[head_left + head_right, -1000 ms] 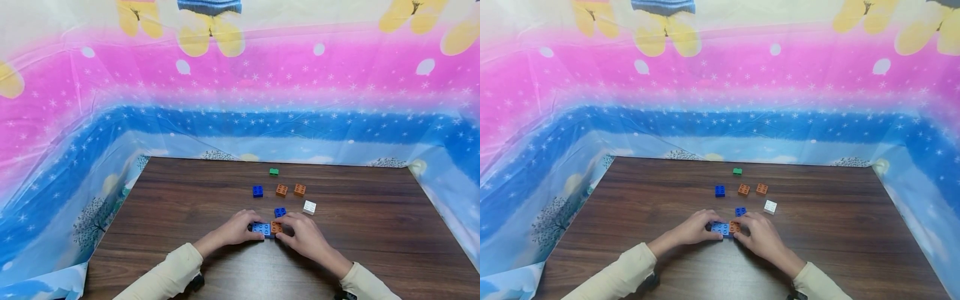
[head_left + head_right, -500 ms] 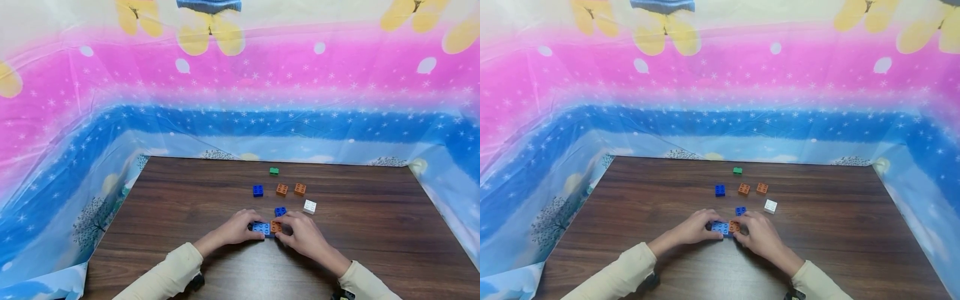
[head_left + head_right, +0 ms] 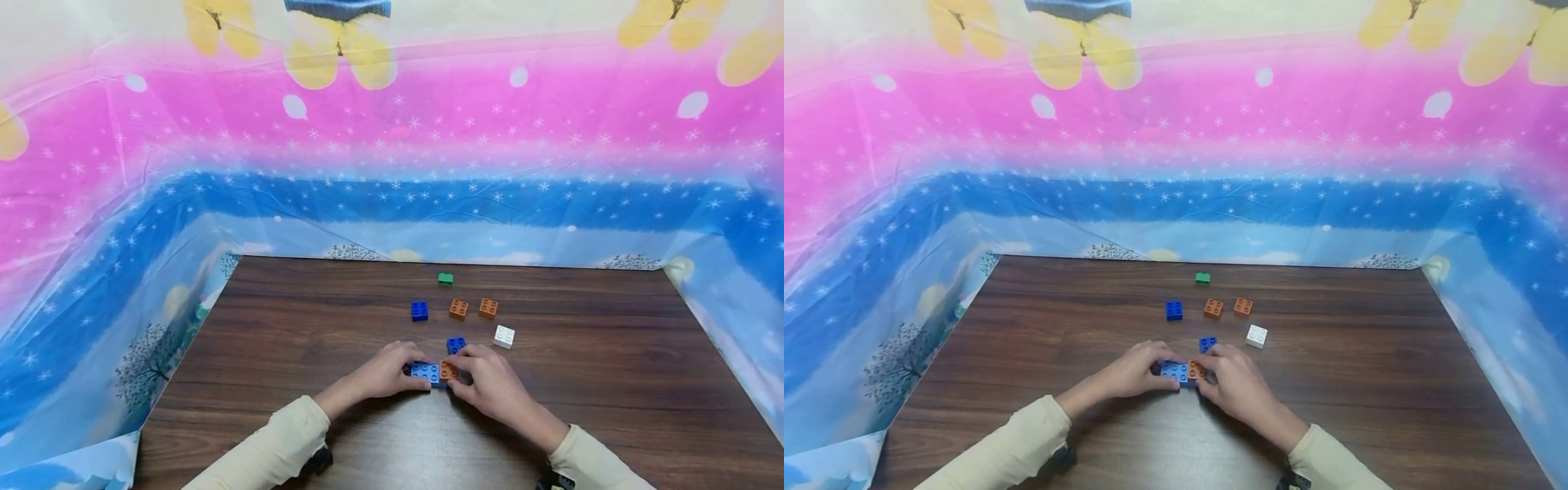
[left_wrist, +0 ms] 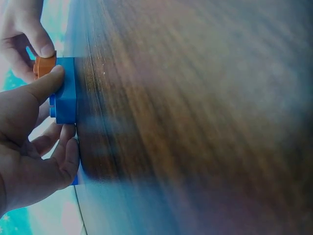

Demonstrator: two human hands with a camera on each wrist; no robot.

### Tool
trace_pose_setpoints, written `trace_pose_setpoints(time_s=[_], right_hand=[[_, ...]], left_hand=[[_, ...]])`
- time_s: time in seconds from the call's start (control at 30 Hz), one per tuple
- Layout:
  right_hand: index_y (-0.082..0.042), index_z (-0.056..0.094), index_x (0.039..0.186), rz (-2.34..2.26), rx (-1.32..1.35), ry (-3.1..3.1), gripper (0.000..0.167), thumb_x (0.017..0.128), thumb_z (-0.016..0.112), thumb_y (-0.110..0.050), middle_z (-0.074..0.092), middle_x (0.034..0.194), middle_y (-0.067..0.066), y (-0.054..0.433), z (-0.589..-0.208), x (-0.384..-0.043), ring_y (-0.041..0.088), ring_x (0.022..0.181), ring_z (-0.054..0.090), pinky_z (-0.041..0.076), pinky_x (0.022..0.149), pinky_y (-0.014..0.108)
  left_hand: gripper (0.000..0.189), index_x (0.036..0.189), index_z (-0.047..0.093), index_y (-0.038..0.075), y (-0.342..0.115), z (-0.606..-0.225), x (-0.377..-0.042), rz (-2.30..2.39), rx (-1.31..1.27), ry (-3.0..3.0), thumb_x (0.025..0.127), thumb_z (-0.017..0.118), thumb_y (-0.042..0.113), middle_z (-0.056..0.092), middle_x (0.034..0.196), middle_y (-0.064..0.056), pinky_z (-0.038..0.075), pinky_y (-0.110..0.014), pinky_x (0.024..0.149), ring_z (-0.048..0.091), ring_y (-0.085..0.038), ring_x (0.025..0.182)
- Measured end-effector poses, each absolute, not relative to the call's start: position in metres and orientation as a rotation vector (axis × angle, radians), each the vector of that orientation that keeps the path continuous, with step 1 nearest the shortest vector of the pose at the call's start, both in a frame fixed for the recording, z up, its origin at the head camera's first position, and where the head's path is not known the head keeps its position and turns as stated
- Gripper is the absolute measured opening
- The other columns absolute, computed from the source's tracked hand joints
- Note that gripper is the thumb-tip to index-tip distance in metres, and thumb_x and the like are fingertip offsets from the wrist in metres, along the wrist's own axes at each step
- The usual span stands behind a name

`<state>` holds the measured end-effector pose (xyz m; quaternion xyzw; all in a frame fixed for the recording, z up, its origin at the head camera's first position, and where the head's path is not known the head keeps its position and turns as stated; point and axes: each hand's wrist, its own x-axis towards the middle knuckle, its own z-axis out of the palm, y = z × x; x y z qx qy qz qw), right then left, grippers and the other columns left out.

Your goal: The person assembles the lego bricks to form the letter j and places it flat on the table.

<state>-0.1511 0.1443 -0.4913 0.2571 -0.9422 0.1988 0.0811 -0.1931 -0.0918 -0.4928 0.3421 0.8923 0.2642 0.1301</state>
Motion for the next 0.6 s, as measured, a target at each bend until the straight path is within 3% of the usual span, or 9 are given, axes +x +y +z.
trace_pose_setpoints(time_s=[0.6], right_hand=[[-0.018,0.078,0.112,0.558,0.756,-2.788,0.034,0.081,0.086,-0.029,0.069,0.099,-0.006,0.1439,-0.4948,-0.1512,0.012,0.089,0.064,0.054,0.073,0.034]], left_hand=[[0.043,0.13,0.071,0.017,-0.0935,-0.4946,-0.1945,0.795,1.045,2.589,0.093,0.076,0.036,0.07,0.117,0.0,0.045,-0.033,0.087,0.061,-0.012,0.101]])
